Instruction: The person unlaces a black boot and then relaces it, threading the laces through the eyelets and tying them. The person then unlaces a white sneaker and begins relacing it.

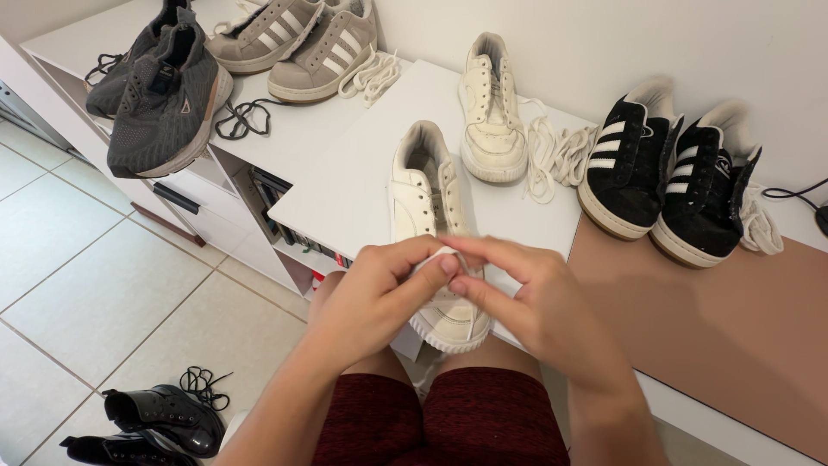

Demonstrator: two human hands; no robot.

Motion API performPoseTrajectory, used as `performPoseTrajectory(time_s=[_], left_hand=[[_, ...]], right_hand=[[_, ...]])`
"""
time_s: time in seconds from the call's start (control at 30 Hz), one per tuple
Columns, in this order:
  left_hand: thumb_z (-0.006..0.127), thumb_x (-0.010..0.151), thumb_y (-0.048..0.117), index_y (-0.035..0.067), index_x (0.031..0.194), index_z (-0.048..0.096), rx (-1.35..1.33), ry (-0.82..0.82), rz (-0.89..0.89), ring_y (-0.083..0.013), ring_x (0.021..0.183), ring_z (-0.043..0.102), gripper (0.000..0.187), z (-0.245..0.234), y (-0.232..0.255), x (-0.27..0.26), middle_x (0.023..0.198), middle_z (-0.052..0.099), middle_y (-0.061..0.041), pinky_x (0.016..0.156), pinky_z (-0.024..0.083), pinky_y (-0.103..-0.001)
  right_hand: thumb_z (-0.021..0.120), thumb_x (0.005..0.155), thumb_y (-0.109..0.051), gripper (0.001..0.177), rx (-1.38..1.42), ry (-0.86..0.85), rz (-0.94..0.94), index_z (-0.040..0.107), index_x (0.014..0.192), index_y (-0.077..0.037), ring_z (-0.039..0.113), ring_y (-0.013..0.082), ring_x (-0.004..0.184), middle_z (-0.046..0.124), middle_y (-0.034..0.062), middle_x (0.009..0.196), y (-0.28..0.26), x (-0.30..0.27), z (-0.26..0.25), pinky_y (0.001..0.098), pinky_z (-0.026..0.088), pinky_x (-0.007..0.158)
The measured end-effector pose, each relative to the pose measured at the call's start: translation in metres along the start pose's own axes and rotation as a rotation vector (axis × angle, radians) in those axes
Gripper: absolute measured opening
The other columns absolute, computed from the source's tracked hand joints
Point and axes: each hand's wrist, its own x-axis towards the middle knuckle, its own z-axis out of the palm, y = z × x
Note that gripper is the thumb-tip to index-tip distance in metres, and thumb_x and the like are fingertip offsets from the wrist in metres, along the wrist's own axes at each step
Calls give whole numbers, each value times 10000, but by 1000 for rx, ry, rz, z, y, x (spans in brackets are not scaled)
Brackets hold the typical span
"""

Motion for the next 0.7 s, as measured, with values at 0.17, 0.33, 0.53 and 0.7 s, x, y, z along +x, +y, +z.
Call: performPoseTrajectory(time_s=[0.17,0.33,0.53,0.7], left_hand=[[646,998,245,47,1055,781,-107,28,75,-18,708,517,247,-8,-6,0,763,665,61,614,431,-214],[666,985,220,31,1043,780,-208,-93,11,-22,682,515,228,-2,-10,1,765,660,54,592,424,-227],[583,1066,212,52,1114,725,-310,-488,72,-30,726,628,219,34,-25,-33,797,678,55,693,518,-200],[617,1024,259,48,1031,756,-472,-222,-193,-63,588,541,252,3,-59,-38,687,576,39,551,477,-240]], right_hand=[[629,1030,-135,203,214,39,143,751,997,24,561,201,890,678,129,938,14,0,-13,335,460,884],[535,1067,-324,318,1161,-43,-311,707,883,-130,705,205,1128,708,20,1061,37,3,-23,470,467,1113],[435,1230,-394,373,1634,76,-370,647,1193,-89,690,142,1033,653,42,1135,43,1,-68,296,587,971],[437,1249,-360,343,1464,310,-303,608,1285,-65,638,146,1086,628,40,1220,46,9,-105,305,529,1004]])
